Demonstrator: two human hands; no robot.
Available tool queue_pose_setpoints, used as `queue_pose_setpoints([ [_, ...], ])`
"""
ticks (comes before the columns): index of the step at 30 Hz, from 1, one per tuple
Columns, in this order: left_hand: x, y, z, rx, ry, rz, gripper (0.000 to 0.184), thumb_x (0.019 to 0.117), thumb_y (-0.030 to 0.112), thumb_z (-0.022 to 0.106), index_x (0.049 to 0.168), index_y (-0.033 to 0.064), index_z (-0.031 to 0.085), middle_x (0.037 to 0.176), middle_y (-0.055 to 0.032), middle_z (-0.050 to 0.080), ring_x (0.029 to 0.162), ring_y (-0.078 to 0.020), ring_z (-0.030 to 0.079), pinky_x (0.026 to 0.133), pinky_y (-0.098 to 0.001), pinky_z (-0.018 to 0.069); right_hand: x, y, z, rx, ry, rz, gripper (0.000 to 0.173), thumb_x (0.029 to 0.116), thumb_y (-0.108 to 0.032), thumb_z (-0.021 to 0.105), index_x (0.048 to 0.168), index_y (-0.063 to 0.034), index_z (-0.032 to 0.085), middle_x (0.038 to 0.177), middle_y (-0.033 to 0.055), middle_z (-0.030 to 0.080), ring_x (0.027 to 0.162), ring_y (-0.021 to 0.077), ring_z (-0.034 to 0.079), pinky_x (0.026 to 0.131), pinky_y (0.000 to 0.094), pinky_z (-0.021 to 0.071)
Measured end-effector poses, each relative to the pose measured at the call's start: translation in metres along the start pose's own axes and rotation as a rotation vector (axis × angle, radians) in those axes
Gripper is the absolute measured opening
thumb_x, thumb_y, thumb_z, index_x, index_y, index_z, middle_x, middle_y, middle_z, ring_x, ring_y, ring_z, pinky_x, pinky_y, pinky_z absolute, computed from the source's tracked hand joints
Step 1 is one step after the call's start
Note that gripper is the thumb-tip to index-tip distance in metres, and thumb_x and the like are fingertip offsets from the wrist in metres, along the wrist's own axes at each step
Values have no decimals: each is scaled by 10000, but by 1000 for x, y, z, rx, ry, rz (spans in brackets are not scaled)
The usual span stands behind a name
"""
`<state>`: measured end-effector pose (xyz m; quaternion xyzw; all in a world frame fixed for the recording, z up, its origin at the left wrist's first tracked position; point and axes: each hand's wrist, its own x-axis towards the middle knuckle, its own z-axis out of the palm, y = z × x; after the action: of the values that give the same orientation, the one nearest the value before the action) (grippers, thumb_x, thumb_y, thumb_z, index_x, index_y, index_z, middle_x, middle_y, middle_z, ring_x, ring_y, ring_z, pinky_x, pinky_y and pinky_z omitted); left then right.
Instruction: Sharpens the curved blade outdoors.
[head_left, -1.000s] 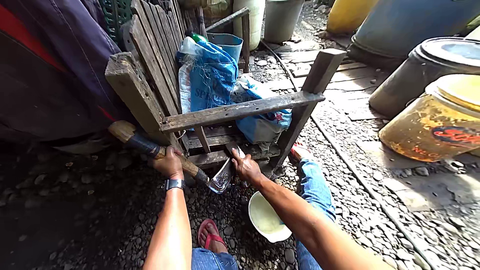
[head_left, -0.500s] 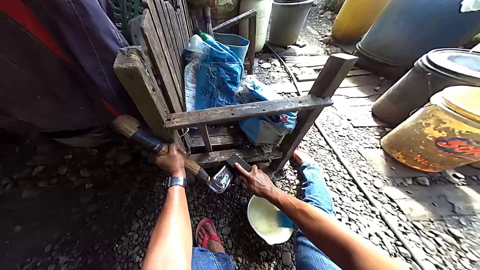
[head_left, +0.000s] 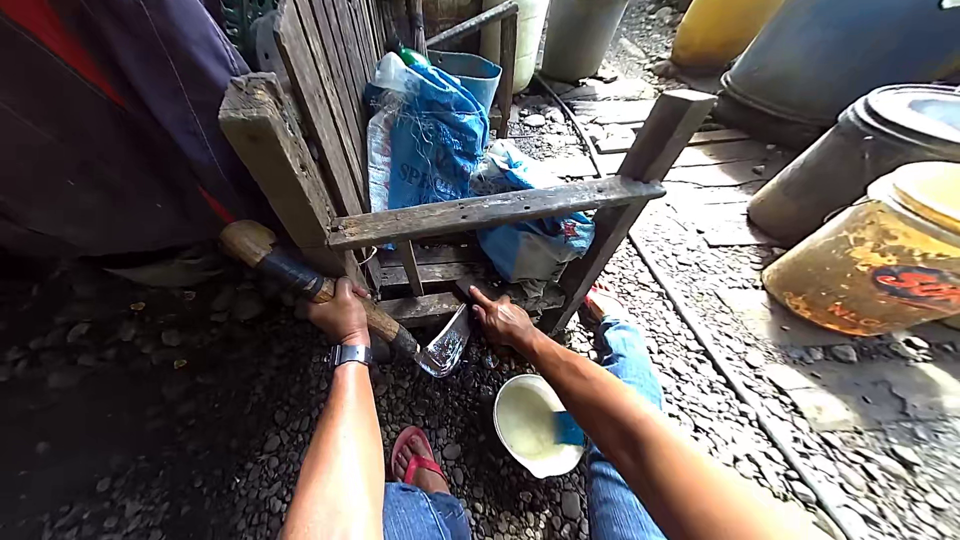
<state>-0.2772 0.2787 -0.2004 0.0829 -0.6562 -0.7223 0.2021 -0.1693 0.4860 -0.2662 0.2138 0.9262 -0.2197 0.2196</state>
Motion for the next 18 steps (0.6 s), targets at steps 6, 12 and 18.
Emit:
queue_pose_setpoints([
  [6, -1, 2, 2, -18, 8, 8, 122, 905, -100, 570, 875, 9, 523, 530, 10, 560, 418, -86, 586, 456, -236, 548, -25, 30, 23, -75, 20, -158, 579, 1110, -430, 352, 1658, -357, 178, 1415, 394, 460, 1108, 528, 617, 934, 606, 507],
  [12, 1, 0, 3, -12, 24, 17, 110, 897, -95, 589, 903, -2, 530, 542, -1, 572, 426, -97, 597, 460, -248, 555, -1, 5, -8, -19, -28, -10, 558, 1123, -447, 252, 1662, -360, 134, 1489, 355, 446, 1228, 510, 587, 1007, 613, 480],
  [18, 3, 0, 4, -21, 25, -4, 122, 896, -90, 580, 979, -32, 512, 553, -2, 564, 434, -87, 596, 470, -239, 556, -19, 33, 14, -81, 12, -166, 575, 1108, -429, 352, 1654, -377, 178, 1428, 396, 452, 1096, 538, 620, 922, 624, 508],
])
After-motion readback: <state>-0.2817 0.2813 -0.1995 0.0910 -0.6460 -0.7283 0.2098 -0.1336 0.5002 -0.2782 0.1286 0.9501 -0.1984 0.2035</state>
